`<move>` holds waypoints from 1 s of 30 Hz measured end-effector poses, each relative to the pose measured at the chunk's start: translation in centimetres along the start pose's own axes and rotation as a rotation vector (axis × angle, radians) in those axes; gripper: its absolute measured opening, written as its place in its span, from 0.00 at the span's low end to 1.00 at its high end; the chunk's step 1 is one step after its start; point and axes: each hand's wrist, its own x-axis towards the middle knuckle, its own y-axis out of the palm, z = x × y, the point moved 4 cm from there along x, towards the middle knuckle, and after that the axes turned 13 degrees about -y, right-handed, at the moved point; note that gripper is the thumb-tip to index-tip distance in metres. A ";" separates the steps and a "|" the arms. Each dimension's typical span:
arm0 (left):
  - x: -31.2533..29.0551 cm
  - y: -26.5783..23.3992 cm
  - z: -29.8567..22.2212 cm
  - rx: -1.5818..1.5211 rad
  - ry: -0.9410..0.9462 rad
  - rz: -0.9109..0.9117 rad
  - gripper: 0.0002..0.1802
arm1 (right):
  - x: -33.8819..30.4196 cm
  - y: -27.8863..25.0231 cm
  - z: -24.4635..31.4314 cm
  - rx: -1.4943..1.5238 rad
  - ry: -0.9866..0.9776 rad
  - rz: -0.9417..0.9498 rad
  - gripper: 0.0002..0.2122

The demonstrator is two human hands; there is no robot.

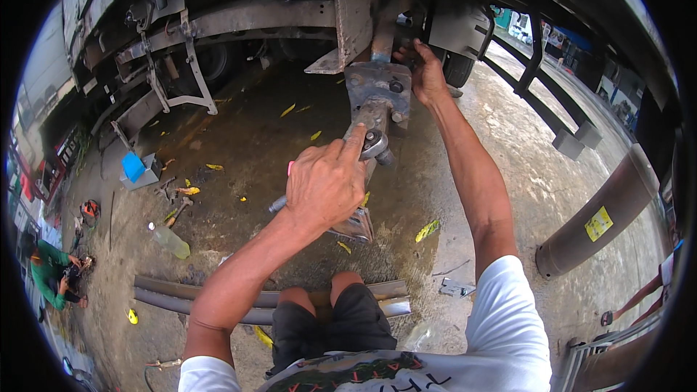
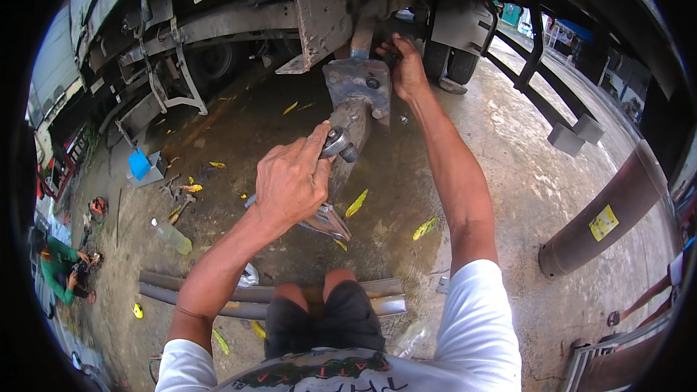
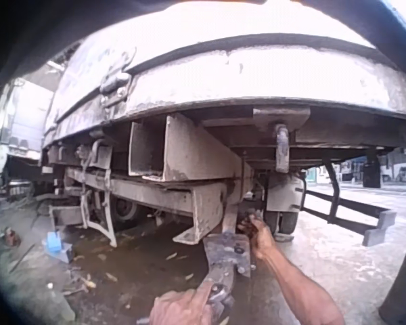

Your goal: The person works under a raised vehicle, using a hammer and wrench to adjust and tighten bolts on a metal suspension bracket. They insert bolts and tighten them with a wrench, focusing on securing the bracket to the vehicle frame.

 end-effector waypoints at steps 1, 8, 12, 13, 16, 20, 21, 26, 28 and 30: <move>0.0 0.0 0.0 0.004 -0.003 -0.014 0.27 | 0.0 -0.1 0.1 -0.024 -0.003 -0.027 0.14; 1.6 -2.0 -2.0 0.034 0.063 -0.095 0.27 | -3.3 -2.7 3.4 -0.264 -0.362 -0.273 0.17; 4.2 -4.9 -3.8 -0.086 -0.019 -0.092 0.27 | -14.6 1.9 7.7 -0.087 -0.495 -0.118 0.17; 5.4 -5.4 -5.3 -0.178 -0.057 -0.031 0.28 | -17.4 3.3 8.9 -0.074 -0.431 -0.046 0.18; 8.6 -4.3 -8.0 -0.339 -0.102 0.161 0.34 | -22.4 8.3 11.4 -0.084 -0.289 0.000 0.19; 12.3 -0.6 -10.1 -0.229 0.078 0.491 0.41 | -23.7 6.8 12.4 -0.086 -0.118 0.027 0.19; 13.8 0.0 -9.7 -0.148 -0.004 0.575 0.46 | -24.2 6.6 12.9 -0.180 -0.052 -0.086 0.16; 21.1 4.5 -8.0 0.151 -0.020 0.267 0.39 | -24.9 2.1 9.1 -0.776 0.033 0.006 0.14; 22.2 6.8 -7.9 0.311 0.029 0.300 0.36 | -24.2 2.2 8.6 -1.025 -0.029 0.167 0.12; 23.0 9.2 -7.8 0.442 0.132 0.451 0.37 | -23.6 3.7 8.8 -1.097 -0.005 0.260 0.14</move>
